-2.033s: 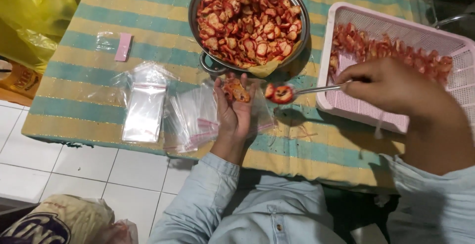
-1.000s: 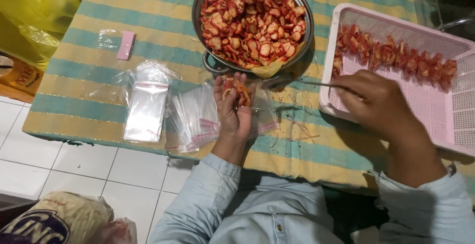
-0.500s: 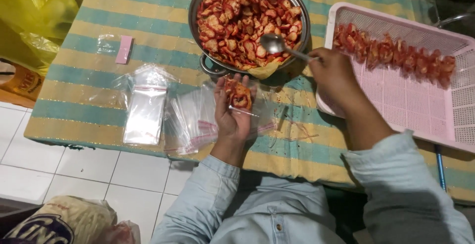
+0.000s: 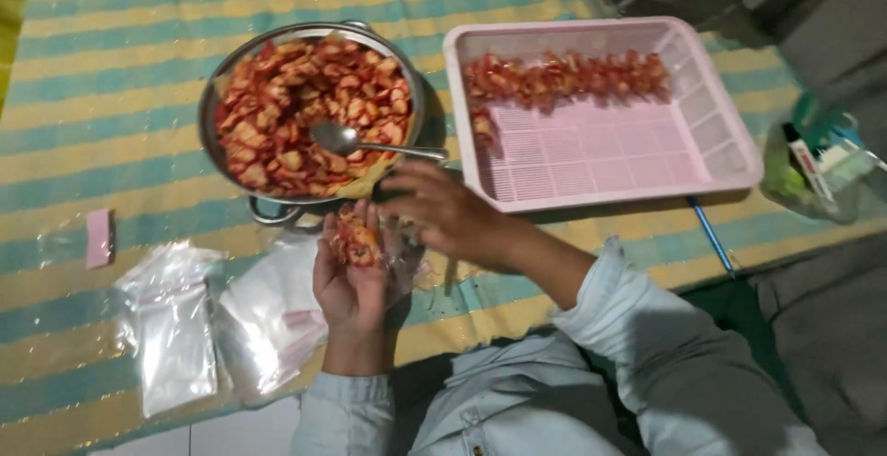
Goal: The person scoops fried food from a bowl into plastic bags using a spoon and seals the bags by hand.
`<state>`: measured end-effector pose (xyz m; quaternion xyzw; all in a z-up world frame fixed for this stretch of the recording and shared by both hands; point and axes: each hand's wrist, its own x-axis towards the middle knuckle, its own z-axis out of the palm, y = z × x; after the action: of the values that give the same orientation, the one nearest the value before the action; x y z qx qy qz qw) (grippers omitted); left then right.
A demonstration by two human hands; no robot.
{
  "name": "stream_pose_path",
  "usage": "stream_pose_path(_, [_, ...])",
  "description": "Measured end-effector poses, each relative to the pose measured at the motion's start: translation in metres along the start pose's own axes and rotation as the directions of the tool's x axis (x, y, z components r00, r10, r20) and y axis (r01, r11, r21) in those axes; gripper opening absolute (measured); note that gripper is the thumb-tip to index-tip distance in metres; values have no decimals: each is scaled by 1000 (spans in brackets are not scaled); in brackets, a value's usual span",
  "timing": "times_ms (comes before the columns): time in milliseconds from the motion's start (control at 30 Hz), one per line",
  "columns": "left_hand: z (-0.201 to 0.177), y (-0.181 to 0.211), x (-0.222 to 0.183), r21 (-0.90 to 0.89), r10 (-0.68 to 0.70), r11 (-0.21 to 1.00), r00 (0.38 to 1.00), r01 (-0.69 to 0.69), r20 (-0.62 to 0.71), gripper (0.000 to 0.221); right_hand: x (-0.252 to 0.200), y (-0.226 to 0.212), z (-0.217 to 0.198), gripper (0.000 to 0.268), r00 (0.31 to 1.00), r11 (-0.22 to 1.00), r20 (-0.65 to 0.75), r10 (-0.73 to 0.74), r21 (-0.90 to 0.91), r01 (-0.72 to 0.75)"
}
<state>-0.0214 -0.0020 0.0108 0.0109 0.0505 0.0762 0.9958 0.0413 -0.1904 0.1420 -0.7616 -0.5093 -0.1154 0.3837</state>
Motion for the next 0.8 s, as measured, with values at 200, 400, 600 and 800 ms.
stream_pose_path(200, [-10,-9,-7,30,-202,979,978,203,-45,40,-18,-7,17,11,970,976,-235,-57,190,103])
stream_pose_path(400, [17,-16,-29,400,24,916,995,16,-92,50,-28,-6,19,7,906,959,-384,178,275,-72])
stream_pose_path(600, [21,0,-45,919,10,234,946,-318,325,63,-26,-11,17,7,827,871,-330,455,359,-336])
stream_pose_path(800, [75,-10,-71,930,13,220,955,-293,297,41,-24,-18,9,11,732,658,-154,664,585,-475])
